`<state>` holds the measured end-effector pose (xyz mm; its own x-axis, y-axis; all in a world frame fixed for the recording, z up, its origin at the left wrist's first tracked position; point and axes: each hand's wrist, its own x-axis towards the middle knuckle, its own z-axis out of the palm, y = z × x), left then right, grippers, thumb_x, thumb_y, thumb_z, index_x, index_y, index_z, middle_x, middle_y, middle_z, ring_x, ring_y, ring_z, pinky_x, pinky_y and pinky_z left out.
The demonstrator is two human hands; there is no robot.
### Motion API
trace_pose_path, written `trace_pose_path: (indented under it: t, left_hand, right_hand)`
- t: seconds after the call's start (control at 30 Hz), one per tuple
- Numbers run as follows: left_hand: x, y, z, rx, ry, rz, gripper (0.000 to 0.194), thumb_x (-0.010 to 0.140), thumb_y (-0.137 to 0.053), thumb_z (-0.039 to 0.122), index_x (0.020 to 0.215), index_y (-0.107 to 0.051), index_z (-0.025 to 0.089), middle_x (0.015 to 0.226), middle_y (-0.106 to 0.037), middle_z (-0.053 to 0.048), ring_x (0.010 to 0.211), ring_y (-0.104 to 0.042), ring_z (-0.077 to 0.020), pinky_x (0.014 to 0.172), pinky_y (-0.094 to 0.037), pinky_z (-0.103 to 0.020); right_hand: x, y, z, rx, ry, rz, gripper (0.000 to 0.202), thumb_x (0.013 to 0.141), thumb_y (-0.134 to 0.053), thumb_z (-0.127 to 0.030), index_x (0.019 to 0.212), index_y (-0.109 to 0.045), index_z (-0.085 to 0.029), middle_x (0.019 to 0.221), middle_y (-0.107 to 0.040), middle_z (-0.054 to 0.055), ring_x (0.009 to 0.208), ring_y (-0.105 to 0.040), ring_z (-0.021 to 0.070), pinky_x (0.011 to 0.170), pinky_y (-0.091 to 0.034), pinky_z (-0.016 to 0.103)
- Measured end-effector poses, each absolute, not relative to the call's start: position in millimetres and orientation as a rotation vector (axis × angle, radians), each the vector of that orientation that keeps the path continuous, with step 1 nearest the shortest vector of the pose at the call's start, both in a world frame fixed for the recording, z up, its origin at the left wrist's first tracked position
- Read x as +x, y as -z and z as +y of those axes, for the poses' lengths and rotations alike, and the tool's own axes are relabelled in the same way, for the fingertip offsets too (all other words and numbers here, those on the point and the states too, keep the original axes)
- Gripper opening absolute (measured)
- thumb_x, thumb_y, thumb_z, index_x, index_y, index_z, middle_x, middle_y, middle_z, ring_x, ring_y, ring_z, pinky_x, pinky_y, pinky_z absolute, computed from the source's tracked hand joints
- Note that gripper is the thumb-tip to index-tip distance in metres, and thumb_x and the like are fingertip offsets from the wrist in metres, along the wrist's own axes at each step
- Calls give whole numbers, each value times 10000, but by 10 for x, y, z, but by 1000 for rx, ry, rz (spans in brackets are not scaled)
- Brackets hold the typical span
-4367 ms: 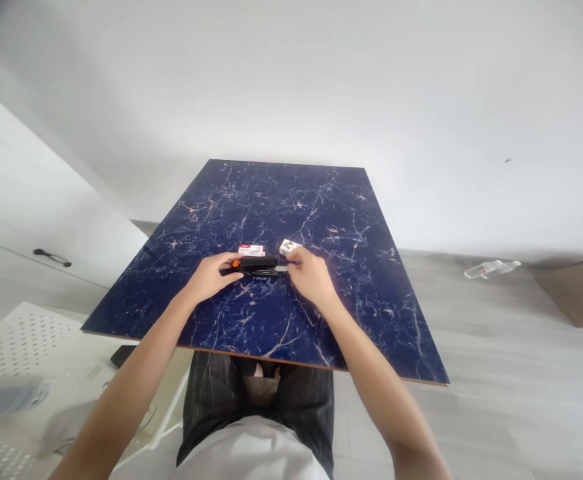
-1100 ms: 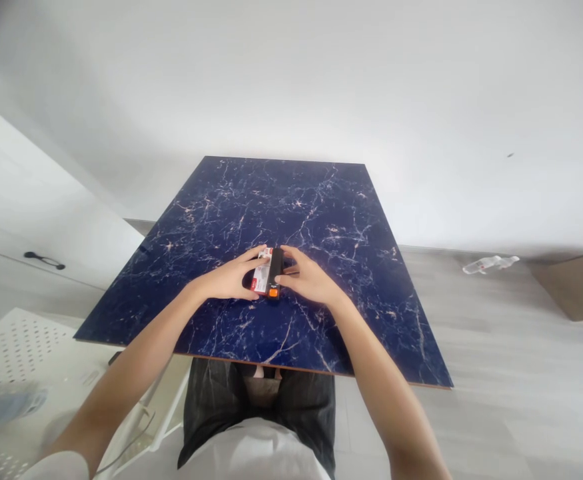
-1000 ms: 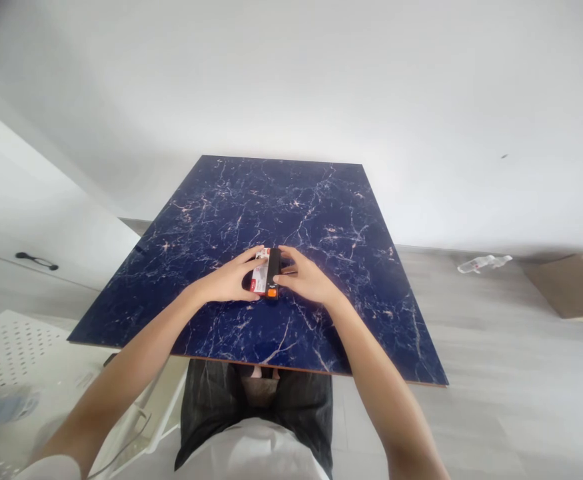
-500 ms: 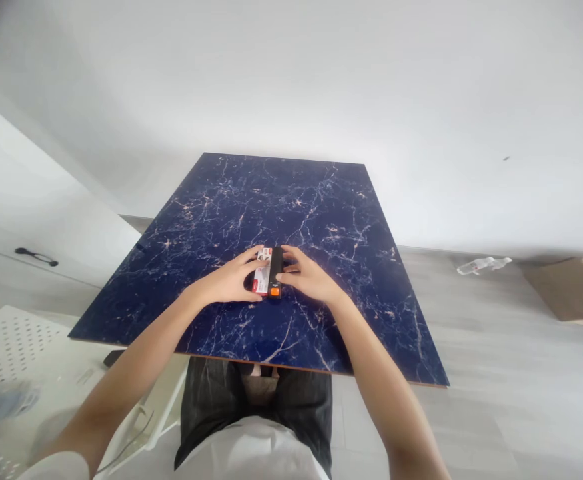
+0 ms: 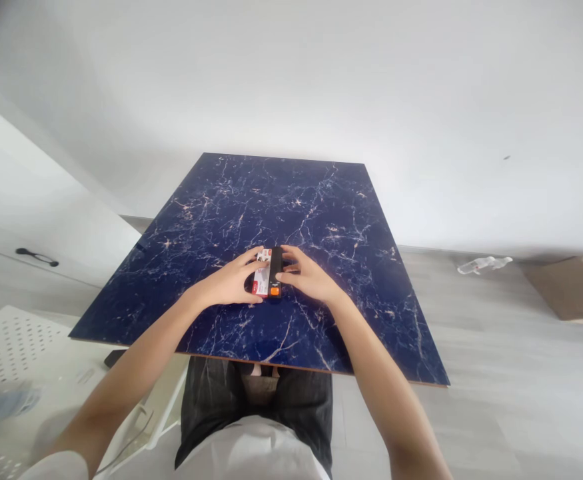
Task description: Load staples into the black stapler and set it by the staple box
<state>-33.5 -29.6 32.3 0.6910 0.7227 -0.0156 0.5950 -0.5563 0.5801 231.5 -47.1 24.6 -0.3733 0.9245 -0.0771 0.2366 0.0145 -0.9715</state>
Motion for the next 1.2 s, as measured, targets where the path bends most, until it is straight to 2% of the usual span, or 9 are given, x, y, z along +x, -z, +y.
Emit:
trace_pose_path:
  t: [0.33, 0.63, 0.8, 0.93, 1.07, 1.2]
  left_hand:
    - [-165, -212, -172, 2388, -319, 1038, 947, 719, -864, 519, 1543, -481, 249, 1739, -152, -123, 1565, -264, -397, 1256, -318, -523]
    - [402, -182, 258, 2460, -303, 1000, 947, 738, -826, 520, 1553, -464, 203, 1729, -172, -163, 1560, -274, -404, 1250, -307, -530]
    - [876, -109, 381, 2524, -380, 940, 891, 775, -793, 511, 1539, -480, 176, 1709, -239, -171, 1541, -308, -414, 1261, -277, -528]
    - [1256, -47, 443, 2584, -435, 811, 821, 838, -729, 514, 1520, -481, 131, 1695, -251, -212, 1540, -310, -403, 1245, -298, -514]
    - [1627, -21, 486, 2624, -500, 695, 748, 855, -724, 470, 1457, -518, 76, 1659, -298, -259, 1519, -352, -391, 1228, -331, -485]
    - [1964, -26, 489, 2627, -540, 650, 667, 848, -742, 414, 1399, -551, 91, 1622, -362, -250, 1516, -360, -383, 1224, -346, -485]
  right_hand:
    - [2375, -251, -447, -1239, -1358, -1593, 688, 876, -709, -324, 1506, -436, -272, 1473, -548, 130, 1187, -653, 280, 1061, -531, 548]
    - [2579, -145, -264, -1421, -989, -1489, 580, 884, -570, -269, 1459, -501, -232, 1387, -631, 123, 1178, -664, 256, 1046, -546, 502]
    - [2834, -133, -173, -1634, -684, -1426, 540, 853, -543, -246, 1392, -576, -241, 1318, -691, 112, 1243, -643, 304, 1102, -492, 550]
    - [3044, -187, -160, -1757, -518, -1385, 540, 852, -499, -232, 1383, -591, -208, 1338, -685, 138, 1270, -623, 338, 1123, -455, 582]
    - [3286, -214, -164, -1864, -404, -1333, 547, 860, -482, -234, 1394, -587, -185, 1377, -663, 164, 1301, -598, 352, 1130, -436, 577]
    - [3540, -192, -164, -1924, -355, -1250, 526, 861, -490, -255, 1373, -601, -209, 1343, -687, 148, 1266, -621, 343, 1103, -461, 556]
